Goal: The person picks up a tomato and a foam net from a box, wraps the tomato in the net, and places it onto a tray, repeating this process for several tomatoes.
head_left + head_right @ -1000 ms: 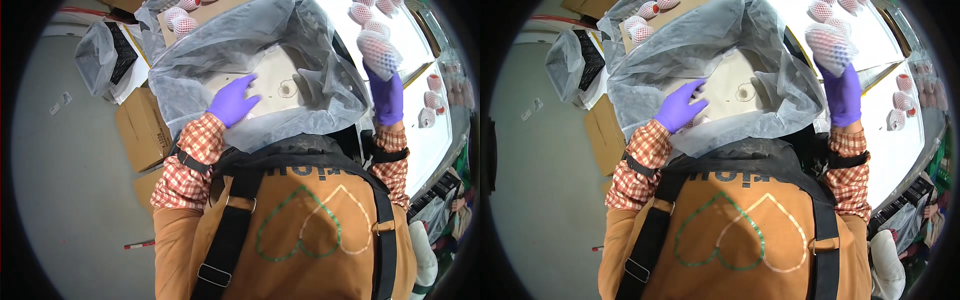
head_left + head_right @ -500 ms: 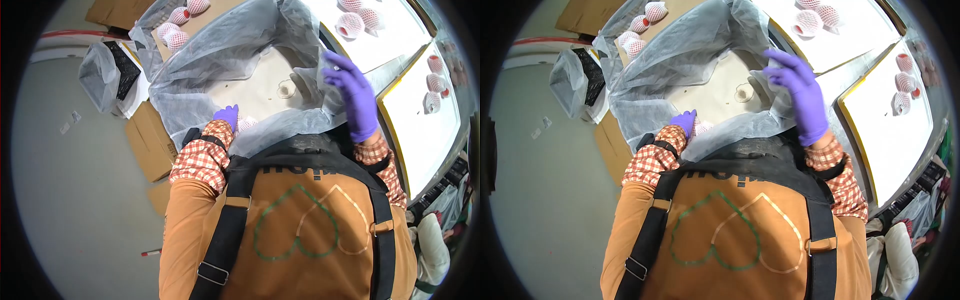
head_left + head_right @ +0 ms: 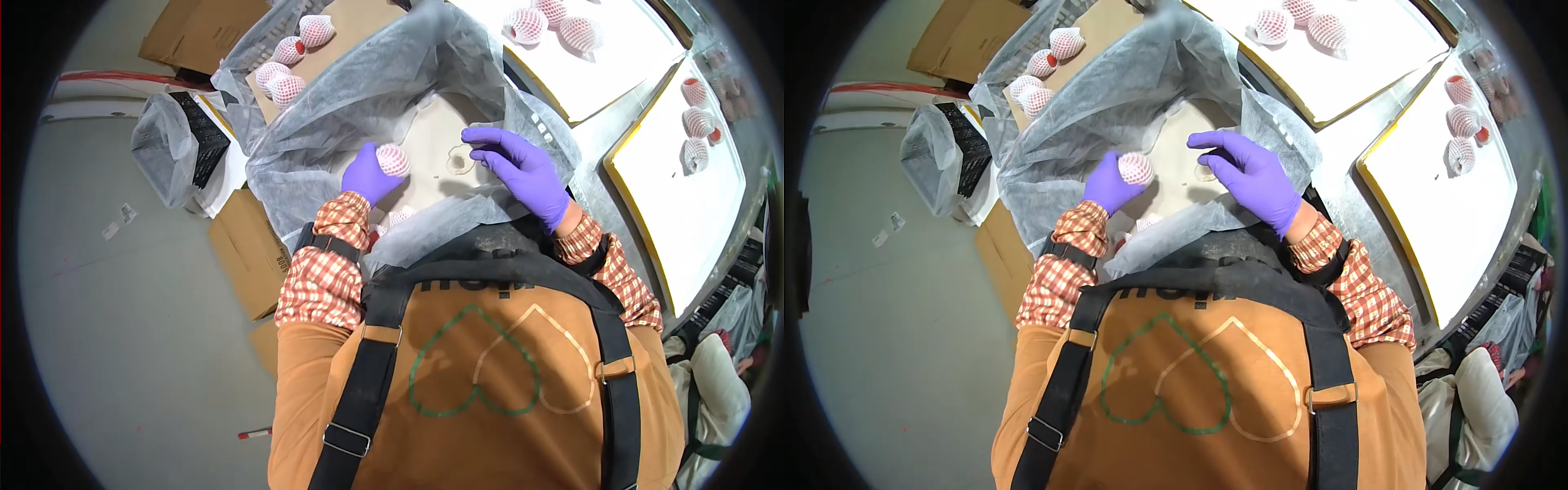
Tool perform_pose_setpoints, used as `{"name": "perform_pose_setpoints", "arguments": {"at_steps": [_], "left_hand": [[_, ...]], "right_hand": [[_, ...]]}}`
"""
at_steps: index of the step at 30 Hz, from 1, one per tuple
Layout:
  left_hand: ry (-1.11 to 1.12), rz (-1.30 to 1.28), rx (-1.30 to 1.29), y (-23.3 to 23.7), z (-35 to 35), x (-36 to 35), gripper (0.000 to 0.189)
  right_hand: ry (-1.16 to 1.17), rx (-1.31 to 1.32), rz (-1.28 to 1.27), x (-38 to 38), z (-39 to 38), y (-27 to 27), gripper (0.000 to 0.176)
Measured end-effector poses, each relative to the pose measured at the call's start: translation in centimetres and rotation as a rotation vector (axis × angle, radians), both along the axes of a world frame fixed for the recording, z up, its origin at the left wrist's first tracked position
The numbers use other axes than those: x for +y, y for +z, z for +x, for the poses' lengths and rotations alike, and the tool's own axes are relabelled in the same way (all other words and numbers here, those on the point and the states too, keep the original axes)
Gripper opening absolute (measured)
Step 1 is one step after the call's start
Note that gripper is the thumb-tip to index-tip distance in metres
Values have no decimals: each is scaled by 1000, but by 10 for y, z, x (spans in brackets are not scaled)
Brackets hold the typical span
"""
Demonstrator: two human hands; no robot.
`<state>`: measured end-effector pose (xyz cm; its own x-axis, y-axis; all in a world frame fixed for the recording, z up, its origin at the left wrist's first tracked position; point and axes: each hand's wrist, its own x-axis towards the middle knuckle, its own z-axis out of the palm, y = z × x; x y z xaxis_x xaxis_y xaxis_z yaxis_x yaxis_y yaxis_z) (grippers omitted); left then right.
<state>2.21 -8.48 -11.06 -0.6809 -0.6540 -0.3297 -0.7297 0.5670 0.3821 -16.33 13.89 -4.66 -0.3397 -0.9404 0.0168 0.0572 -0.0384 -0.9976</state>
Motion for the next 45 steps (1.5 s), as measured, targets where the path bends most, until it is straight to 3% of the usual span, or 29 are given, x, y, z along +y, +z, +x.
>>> {"name": "perform_pose_setpoints", "arguments": {"at_steps": [1, 3, 4, 6, 8, 10, 13, 16, 18, 19, 20, 21, 22, 23, 24, 26, 27, 28, 30, 32, 35, 41, 43, 44, 45], "left_hand": [[1, -3, 12, 12, -6, 4, 77], [79, 93, 349, 34, -18, 20, 76], [74, 91, 363, 42, -22, 27, 76], [91, 150, 652, 58, -27, 46, 77], [76, 17, 695, 86, -32, 66, 78], [-59, -335, 684, 97, -35, 76, 71], [-124, -347, 737, 100, -37, 90, 75], [-191, -414, 697, 102, -34, 100, 83], [-51, -8, 891, 98, -32, 101, 78], [57, 274, 863, 93, -29, 101, 73], [63, 272, 865, 91, -27, 98, 73], [185, 730, 871, 98, -26, 95, 78], [306, 1188, 846, 105, -27, 94, 84], [353, 1242, 840, 114, -28, 95, 82], [352, 1239, 846, 110, -28, 94, 82], [47, 775, 1050, 99, -29, 93, 80], [-52, 425, 1049, 105, -29, 96, 79], [-53, 425, 1052, 110, -29, 95, 79], [-383, -187, 953, 120, -28, 88, 78], [-484, -215, 899, 124, -28, 85, 77], [-624, -274, 810, 116, -29, 85, 75], [-308, -333, 742, 119, -28, 100, 84], [-49, 315, 748, 125, -27, 111, 85], [-43, 315, 746, 119, -28, 112, 85], [15, 408, 834, 110, -32, 111, 87]], "right_hand": [[-28, -8, 37, -3, 1, 2, 35], [-54, 1, 130, -8, -1, 4, 41], [-58, 14, 127, -10, -1, 3, 41], [-113, -102, 116, -13, 2, -1, 49], [-114, -208, 68, -18, 8, 0, 62], [-89, -314, 90, -22, 15, 10, 65], [-22, -407, 77, -28, 25, 35, 66], [-31, -384, 43, -32, 23, 27, 63], [-53, -370, -13, -33, 19, 23, 59], [-72, -424, -43, -32, 18, 22, 56], [-91, -479, -74, -31, 17, 22, 53], [-61, -280, -91, -30, 14, 23, 50], [-55, -280, -92, -30, 15, 20, 50], [-49, -56, -193, -31, 17, 15, 50], [-42, 171, -294, -31, 18, 15, 50], [14, 94, -271, -28, 10, 22, 53], [0, -246, -226, -28, 6, 24, 56], [-13, -585, -176, -27, 3, 28, 59], [-54, -598, -135, -23, -1, 33, 51], [152, -651, 17, -20, -9, 32, 60], [137, -667, -3, -21, 1, 44, 50], [-97, -612, -23, -24, 11, 22, 39], [-235, -159, -96, -24, 18, 15, 33], [-231, -162, -94, -25, 20, 15, 33], [-255, 58, -125, -24, 21, 15, 32]]}}
